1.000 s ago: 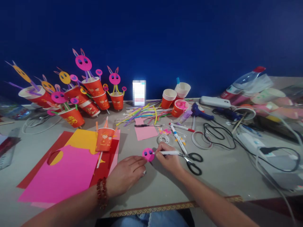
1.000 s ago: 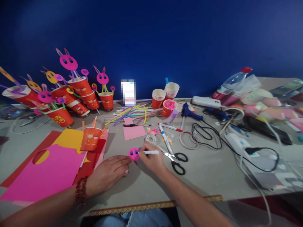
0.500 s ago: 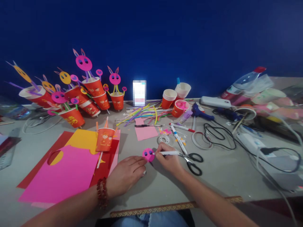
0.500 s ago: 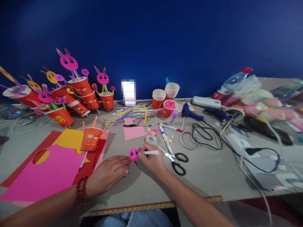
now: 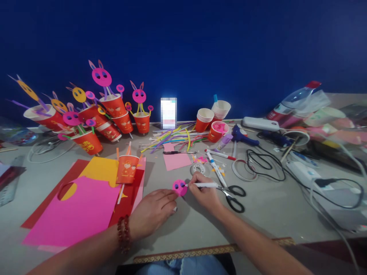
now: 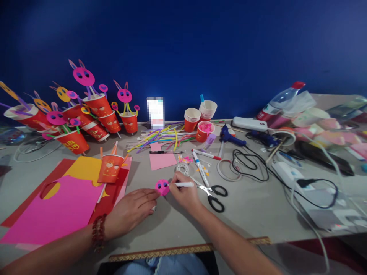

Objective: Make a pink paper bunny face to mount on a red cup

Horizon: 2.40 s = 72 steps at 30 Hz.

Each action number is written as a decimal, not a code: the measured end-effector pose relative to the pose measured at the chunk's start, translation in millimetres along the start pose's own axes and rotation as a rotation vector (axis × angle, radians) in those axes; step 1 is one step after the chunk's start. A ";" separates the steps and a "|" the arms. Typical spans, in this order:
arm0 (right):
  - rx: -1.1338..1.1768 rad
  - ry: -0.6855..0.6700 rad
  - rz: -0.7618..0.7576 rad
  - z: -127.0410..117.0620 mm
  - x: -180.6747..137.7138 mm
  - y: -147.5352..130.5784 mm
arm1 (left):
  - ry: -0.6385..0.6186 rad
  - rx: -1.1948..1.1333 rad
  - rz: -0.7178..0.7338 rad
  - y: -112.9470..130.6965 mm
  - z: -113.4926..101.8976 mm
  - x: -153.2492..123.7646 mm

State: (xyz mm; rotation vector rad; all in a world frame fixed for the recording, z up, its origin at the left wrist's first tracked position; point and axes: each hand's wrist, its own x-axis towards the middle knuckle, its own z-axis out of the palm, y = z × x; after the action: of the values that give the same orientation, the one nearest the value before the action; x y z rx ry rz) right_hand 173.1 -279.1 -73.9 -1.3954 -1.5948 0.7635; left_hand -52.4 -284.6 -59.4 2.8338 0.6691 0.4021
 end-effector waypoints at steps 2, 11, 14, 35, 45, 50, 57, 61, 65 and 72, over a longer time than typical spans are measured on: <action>0.002 0.002 0.001 -0.1 0.1 -1.1 | -0.001 0.002 -0.001 0.0 -0.1 0.2; 0.004 -0.012 -0.004 -0.2 0.2 -0.5 | -0.007 0.005 0.000 -0.6 0.3 0.4; 0.001 -0.014 -0.009 -0.1 0.2 -0.3 | 0.001 0.003 0.004 -0.9 1.2 -0.1; 0.024 0.006 -0.017 -0.1 0.0 0.9 | 0.010 0.005 0.005 0.0 -0.4 1.2; 0.034 -0.005 -0.016 0.2 0.0 -0.1 | 0.008 0.010 0.008 -0.3 0.4 0.0; 0.068 0.004 -0.011 -1.5 0.3 -1.1 | 0.007 0.007 0.004 -0.2 -0.4 0.3; 0.155 0.036 0.057 -0.5 0.9 0.8 | 0.012 0.001 -0.001 -0.2 -1.5 0.7; 0.193 0.010 0.091 0.4 0.9 1.2 | 0.010 0.012 -0.002 0.5 -1.6 0.7; 0.235 0.006 0.099 -1.2 1.2 -2.3 | 0.005 0.006 -0.009 1.0 -2.2 0.8; 0.202 0.020 0.060 -4.2 1.4 -6.3 | 0.031 -0.011 0.002 0.7 -4.5 1.4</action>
State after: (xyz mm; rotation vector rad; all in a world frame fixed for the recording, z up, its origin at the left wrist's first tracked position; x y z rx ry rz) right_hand 174.0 -279.3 -66.3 -1.3042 -1.4229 0.9170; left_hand -52.3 -283.9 -54.6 2.8238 0.6688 0.4499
